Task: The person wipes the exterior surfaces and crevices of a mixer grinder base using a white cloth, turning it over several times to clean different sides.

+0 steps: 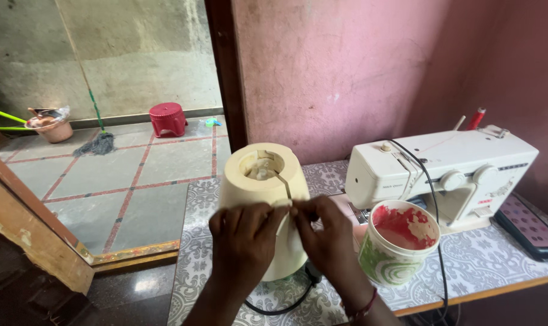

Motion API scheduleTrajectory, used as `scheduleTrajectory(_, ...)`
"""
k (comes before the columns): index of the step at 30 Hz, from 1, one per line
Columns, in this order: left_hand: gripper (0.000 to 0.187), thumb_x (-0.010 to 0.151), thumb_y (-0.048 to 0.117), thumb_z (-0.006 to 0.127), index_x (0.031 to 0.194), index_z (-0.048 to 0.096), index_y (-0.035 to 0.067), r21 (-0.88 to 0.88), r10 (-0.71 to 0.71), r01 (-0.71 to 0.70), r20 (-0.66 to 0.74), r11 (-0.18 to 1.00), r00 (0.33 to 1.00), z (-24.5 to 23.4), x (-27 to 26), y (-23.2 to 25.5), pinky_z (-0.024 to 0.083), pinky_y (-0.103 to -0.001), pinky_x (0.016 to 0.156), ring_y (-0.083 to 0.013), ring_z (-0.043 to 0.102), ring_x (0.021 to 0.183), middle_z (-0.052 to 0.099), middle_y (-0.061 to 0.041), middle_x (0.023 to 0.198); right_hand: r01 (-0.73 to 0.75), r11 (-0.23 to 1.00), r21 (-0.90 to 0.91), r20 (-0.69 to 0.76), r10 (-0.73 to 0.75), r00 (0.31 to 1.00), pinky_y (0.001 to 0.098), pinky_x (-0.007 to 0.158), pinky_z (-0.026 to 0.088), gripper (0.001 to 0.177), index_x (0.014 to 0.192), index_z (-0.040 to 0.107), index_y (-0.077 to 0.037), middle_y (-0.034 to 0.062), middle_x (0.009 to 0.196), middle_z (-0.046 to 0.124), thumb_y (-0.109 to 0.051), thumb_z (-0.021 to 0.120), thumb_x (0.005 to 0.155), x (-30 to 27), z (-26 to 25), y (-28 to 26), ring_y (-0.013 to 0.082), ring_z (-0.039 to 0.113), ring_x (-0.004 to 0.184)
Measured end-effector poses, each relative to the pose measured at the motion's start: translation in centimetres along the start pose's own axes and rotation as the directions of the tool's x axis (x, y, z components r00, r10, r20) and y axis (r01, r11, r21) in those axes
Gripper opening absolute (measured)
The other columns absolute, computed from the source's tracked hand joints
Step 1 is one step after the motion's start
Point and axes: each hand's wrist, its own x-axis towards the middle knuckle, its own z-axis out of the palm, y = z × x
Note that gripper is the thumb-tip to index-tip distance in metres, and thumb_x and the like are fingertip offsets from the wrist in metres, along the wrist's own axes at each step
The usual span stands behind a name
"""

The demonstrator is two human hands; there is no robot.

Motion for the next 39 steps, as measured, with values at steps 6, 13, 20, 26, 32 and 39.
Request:
scheduleTrajectory(6, 0.026, 0.086, 0.020, 0.075, 0.112, 0.073, 0.020, -0.014, 0.082, -0.082, 0.054, 0.997, 0.995, -0.4, -1.0, 0.3, 0.036, -0.045, 0.091, -0.0175, 0.056, 0.102, 0.060, 0.004, 0.104, -0.090, 0.995, -0.045, 0.005, 0.090, 0.996, 0.0313, 0.061, 0.056, 0.016, 0.092, 0.066, -0.004, 0.0077, 0.080, 0.070, -0.014, 0.078, 0.088, -3.3, 0.8, 0.5, 0.0180, 0.072, 0.070)
scheduleTrajectory(13, 0.025, 0.086, 0.016, 0.072, 0.111, 0.074, 0.023, 0.019, 0.052, -0.053, 0.067, 0.998, 0.996, -1.2, 4.3, -1.1, 0.036, -0.045, 0.095, -0.0179, 0.056, 0.106, 0.060, 0.005, 0.105, 0.143, 0.989, -0.037, -0.085, -0.146, 0.986, 0.0358, 0.066, 0.051, 0.016, 0.096, 0.063, -0.002, 0.0113, 0.089, 0.060, -0.011, 0.075, 0.093, 1.8, 0.7, -1.6, 0.0251, 0.061, 0.075)
scheduleTrajectory(20, 0.030, 0.088, 0.018, 0.070, 0.118, 0.072, 0.017, -0.071, 0.223, -0.213, 0.198, 0.974, 0.955, -0.4, -0.9, -1.0, 0.036, -0.043, 0.096, -0.0169, 0.055, 0.104, 0.060, 0.002, 0.106, 0.023, 1.000, -0.008, -0.024, -0.023, 0.999, 0.0353, 0.066, 0.052, 0.020, 0.104, 0.056, -0.002, 0.0125, 0.092, 0.059, -0.004, 0.072, 0.092, -3.9, 1.2, 0.9, 0.0246, 0.063, 0.074)
scheduleTrajectory(26, 0.026, 0.089, 0.020, 0.068, 0.115, 0.070, 0.020, -0.100, 0.419, -0.407, 0.263, 0.908, 0.869, 0.0, -1.6, -2.3, 0.035, -0.044, 0.097, -0.0162, 0.057, 0.104, 0.060, 0.005, 0.104, 0.139, 0.989, -0.042, -0.040, -0.140, 0.989, 0.0363, 0.069, 0.052, 0.025, 0.106, 0.054, -0.003, 0.0149, 0.096, 0.058, 0.000, 0.071, 0.088, -6.4, 1.3, 1.5, 0.0280, 0.061, 0.081)
scheduleTrajectory(32, 0.024, 0.089, 0.017, 0.067, 0.112, 0.072, 0.022, -0.027, 0.329, -0.332, 0.234, 0.943, 0.915, -1.2, 5.0, -3.1, 0.035, -0.044, 0.096, -0.0174, 0.057, 0.102, 0.061, 0.005, 0.102, 0.170, 0.984, -0.061, -0.117, -0.176, 0.977, 0.0366, 0.071, 0.051, 0.023, 0.108, 0.059, -0.003, 0.0123, 0.096, 0.060, 0.000, 0.074, 0.091, -0.1, 1.1, 0.3, 0.0267, 0.062, 0.081)
scheduleTrajectory(39, 0.030, 0.089, 0.017, 0.068, 0.118, 0.074, 0.017, -0.001, 0.226, -0.227, 0.118, 0.974, 0.967, -0.2, 0.9, -1.6, 0.038, -0.044, 0.094, -0.0179, 0.058, 0.096, 0.060, 0.001, 0.098, 0.283, 0.955, -0.092, -0.082, -0.290, 0.953, 0.0355, 0.077, 0.052, 0.015, 0.094, 0.068, -0.010, 0.0112, 0.098, 0.061, -0.003, 0.075, 0.083, 0.7, -0.8, 1.7, 0.0280, 0.063, 0.093)
